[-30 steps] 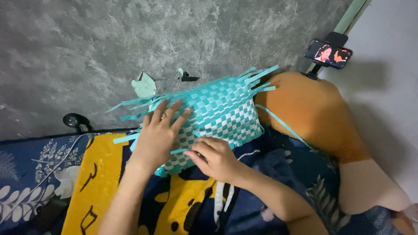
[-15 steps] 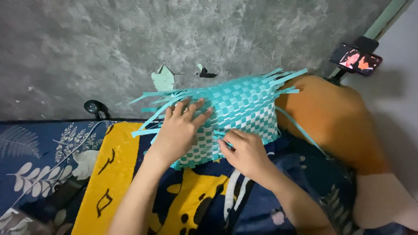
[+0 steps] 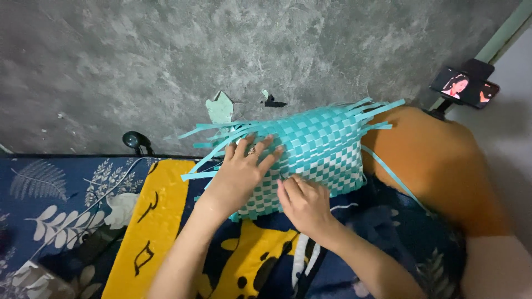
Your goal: A person is hand-weaving a bag made of teal and white plastic strips, specifically tucking the loose ends of the strips into the body of the bag to secure the weave.
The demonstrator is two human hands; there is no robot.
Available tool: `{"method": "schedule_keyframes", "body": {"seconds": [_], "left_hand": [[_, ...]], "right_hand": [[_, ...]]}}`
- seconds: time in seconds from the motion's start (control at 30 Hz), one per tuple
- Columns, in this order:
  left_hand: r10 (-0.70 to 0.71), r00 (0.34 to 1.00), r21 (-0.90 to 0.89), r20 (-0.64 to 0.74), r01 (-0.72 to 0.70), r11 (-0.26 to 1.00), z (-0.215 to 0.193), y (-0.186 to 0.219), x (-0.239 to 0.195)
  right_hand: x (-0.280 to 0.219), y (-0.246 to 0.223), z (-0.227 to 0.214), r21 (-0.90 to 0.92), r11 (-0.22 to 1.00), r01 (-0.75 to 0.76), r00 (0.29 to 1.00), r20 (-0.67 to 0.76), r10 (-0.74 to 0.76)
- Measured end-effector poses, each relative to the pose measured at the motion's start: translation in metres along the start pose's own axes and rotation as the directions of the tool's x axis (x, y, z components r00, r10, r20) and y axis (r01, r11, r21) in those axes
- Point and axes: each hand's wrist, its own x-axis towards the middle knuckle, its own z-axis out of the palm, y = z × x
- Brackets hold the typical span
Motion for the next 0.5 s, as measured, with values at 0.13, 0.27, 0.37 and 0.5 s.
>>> {"method": "schedule_keyframes", "body": {"seconds": [0.13, 0.27, 0.37, 0.5], "left_hand": [[-0.011, 0.999, -0.048, 0.039, 0.013, 0.999, -0.001, -0.002, 0.000], [-0.016, 0.998, -0.077, 0.053, 0.021, 0.997, -0.002, -0.001, 0.000], [0.015, 1.000, -0.002, 0.022, -0.015, 1.000, -0.004, 0.003, -0.005], [0.030, 0.999, 0.015, 0.018, -0.030, 0.999, -0.017, 0.008, -0.006]], "right_hand": [[0.003, -0.001, -0.003, 0.010, 1.000, 0.027, 1.000, 0.011, -0.027], [0.008, -0.006, -0.011, 0.018, 0.999, 0.036, 0.999, 0.019, -0.036], [0.005, -0.004, -0.002, 0.012, 1.000, 0.003, 1.000, -0.020, -0.002], [-0.004, -0.005, 0.005, -0.058, 0.998, 0.018, 1.000, -0.024, -0.020]]}}
